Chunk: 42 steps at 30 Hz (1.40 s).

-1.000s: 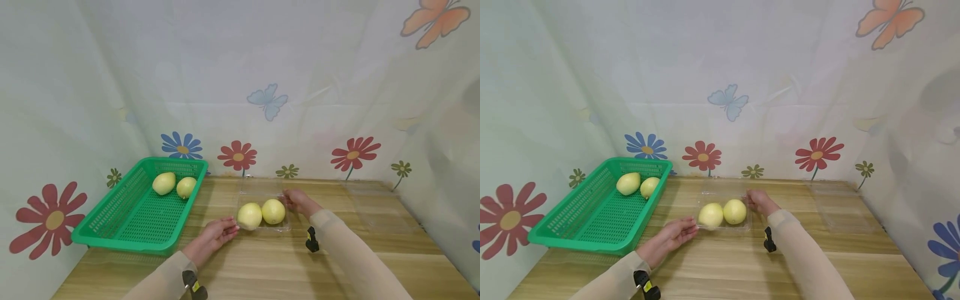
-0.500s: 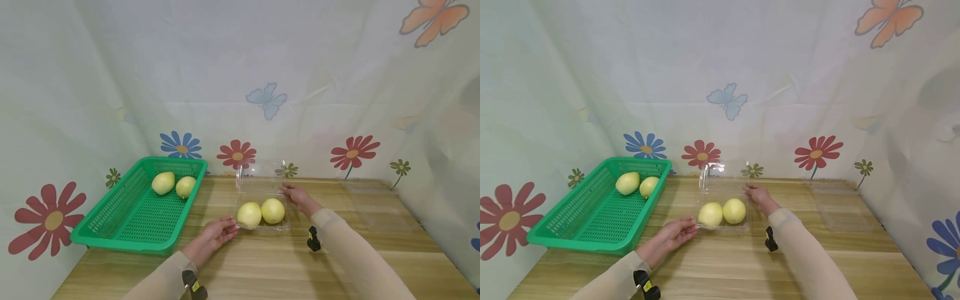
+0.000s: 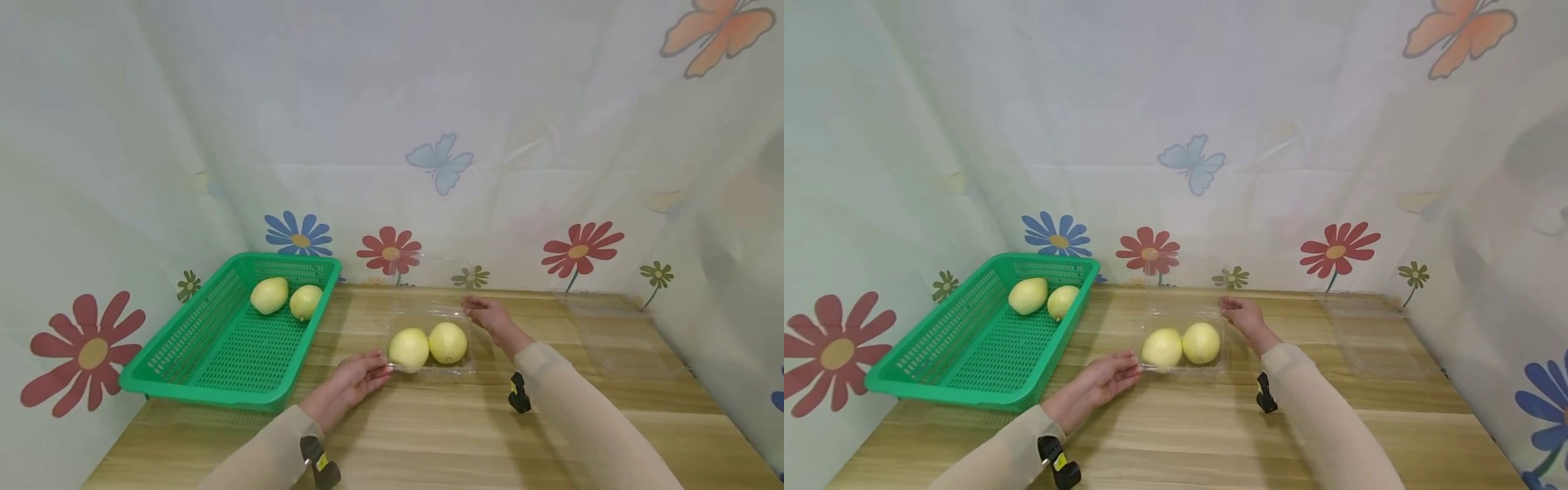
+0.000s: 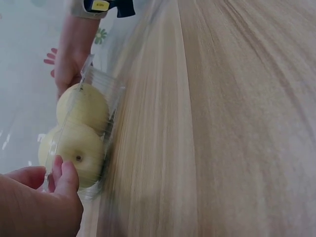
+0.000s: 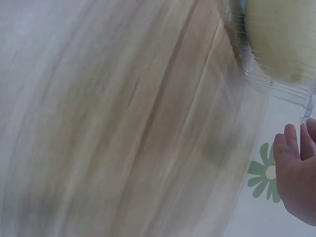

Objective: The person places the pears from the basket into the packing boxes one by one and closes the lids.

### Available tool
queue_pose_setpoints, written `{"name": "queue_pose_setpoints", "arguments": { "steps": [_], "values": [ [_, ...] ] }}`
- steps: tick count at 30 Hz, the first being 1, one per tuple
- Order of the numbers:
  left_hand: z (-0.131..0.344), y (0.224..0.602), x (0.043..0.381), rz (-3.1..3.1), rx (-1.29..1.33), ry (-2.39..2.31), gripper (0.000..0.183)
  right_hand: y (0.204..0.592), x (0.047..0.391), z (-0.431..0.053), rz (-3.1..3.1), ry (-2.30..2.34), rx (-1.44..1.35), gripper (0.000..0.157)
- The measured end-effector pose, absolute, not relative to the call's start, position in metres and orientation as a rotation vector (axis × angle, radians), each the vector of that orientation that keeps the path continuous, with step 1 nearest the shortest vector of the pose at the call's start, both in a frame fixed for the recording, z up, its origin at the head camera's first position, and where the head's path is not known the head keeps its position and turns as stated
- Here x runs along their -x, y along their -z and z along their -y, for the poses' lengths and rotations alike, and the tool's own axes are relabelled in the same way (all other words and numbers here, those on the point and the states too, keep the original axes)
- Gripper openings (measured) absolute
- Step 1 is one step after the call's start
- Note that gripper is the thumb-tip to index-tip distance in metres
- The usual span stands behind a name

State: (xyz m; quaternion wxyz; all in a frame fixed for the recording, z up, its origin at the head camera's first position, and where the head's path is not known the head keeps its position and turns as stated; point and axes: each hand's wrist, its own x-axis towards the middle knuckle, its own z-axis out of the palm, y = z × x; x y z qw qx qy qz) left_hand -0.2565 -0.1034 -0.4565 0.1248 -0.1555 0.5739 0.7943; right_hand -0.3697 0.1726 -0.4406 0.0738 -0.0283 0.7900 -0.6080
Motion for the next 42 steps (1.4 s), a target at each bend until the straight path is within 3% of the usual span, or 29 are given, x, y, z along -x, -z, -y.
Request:
{"name": "queue_pose_setpoints", "arguments": {
  "steps": [22, 29, 33, 36, 37, 41, 42],
  "values": [
    [0.107, 0.454, 0.256, -1.68, 0.403, -2.241, 0.045, 0.448, 0.369, -0.183, -2.928, 1.335, 0.635, 0.035],
    [0.107, 0.455, 0.257, -1.657, 0.388, -2.246, 0.034, 0.447, 0.369, -0.192, -2.964, 1.204, 0.773, 0.033],
    [0.108, 0.456, 0.256, -1.65, 0.387, -2.259, 0.028, 0.447, 0.368, -0.196, -3.008, 1.143, 0.826, 0.007],
    [0.109, 0.457, 0.257, -1.644, 0.367, -2.257, 0.027, 0.445, 0.366, -0.198, -3.02, 1.099, 0.843, 0.002],
    [0.109, 0.458, 0.257, -1.637, 0.358, -2.256, 0.028, 0.445, 0.366, -0.198, -3.02, 1.09, 0.848, 0.004],
    [0.111, 0.459, 0.259, -1.606, 0.336, -2.244, 0.032, 0.445, 0.361, -0.199, -3.008, 1.079, 0.896, 0.049],
    [0.112, 0.459, 0.258, -1.598, 0.332, -2.239, 0.033, 0.446, 0.359, -0.199, -3.019, 1.06, 0.919, 0.052]
  ]
}}
